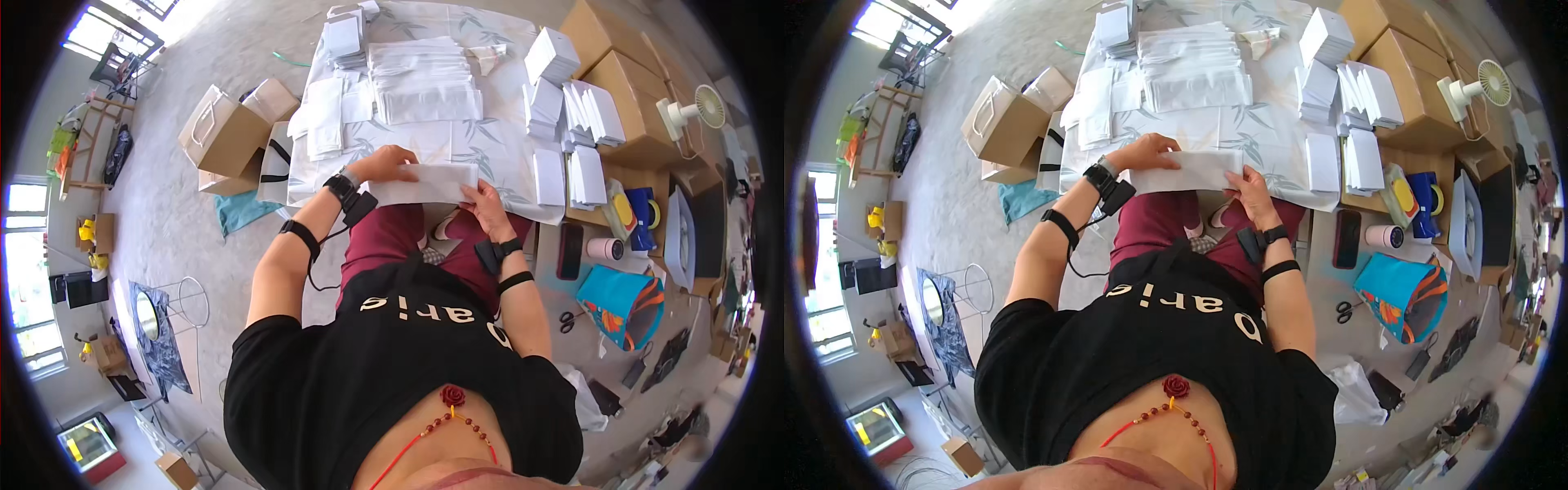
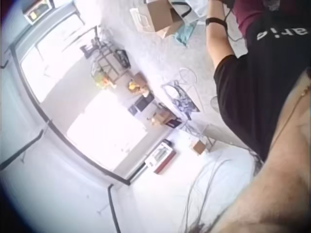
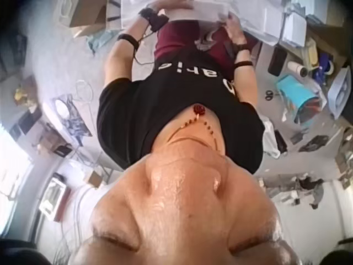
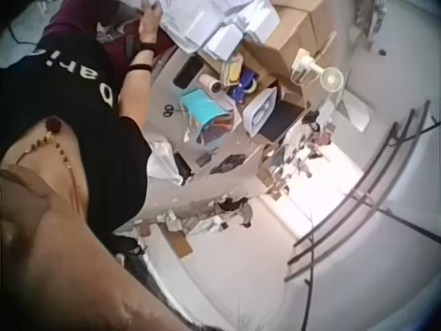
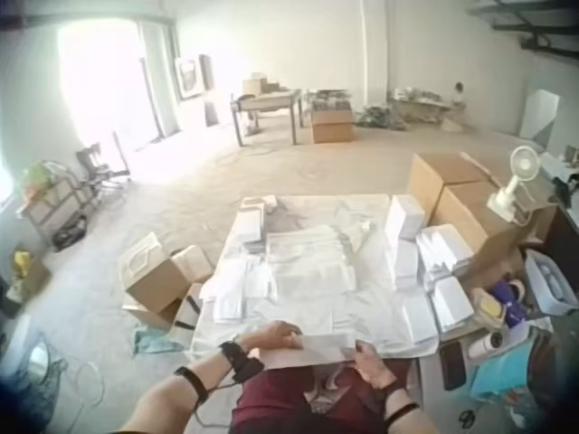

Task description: Folding and stacking white paper or plastic sheets onto a table.

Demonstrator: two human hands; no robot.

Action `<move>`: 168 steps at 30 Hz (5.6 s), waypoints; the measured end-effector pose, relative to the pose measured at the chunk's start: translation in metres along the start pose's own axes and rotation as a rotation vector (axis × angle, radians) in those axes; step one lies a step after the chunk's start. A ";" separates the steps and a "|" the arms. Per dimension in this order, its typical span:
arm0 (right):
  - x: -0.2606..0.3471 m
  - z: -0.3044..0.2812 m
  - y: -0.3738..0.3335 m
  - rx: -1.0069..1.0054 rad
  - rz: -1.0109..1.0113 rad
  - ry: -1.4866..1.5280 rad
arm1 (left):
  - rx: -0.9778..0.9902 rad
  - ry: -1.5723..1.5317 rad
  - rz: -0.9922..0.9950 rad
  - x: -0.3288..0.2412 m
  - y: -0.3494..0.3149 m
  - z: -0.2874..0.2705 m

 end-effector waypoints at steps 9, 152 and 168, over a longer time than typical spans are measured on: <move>0.049 -0.033 0.032 -0.325 -0.181 -0.383 | -0.090 -0.554 -0.143 0.042 0.015 -0.040; -0.010 -0.038 -0.006 -0.599 -0.097 -0.358 | -1.122 -1.143 0.138 0.069 -0.047 0.019; -0.015 -0.056 0.058 -0.482 0.076 -0.177 | -1.327 -1.317 -0.002 0.134 -0.116 0.007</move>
Point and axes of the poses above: each hand's wrist, its own y-axis towards the middle knuckle, its own z-axis out of the palm, x = y × z, the point moved 8 cm from there along y, towards the middle knuckle, and after that the axes turned 13 degrees about -y, right-handed, at the moved point
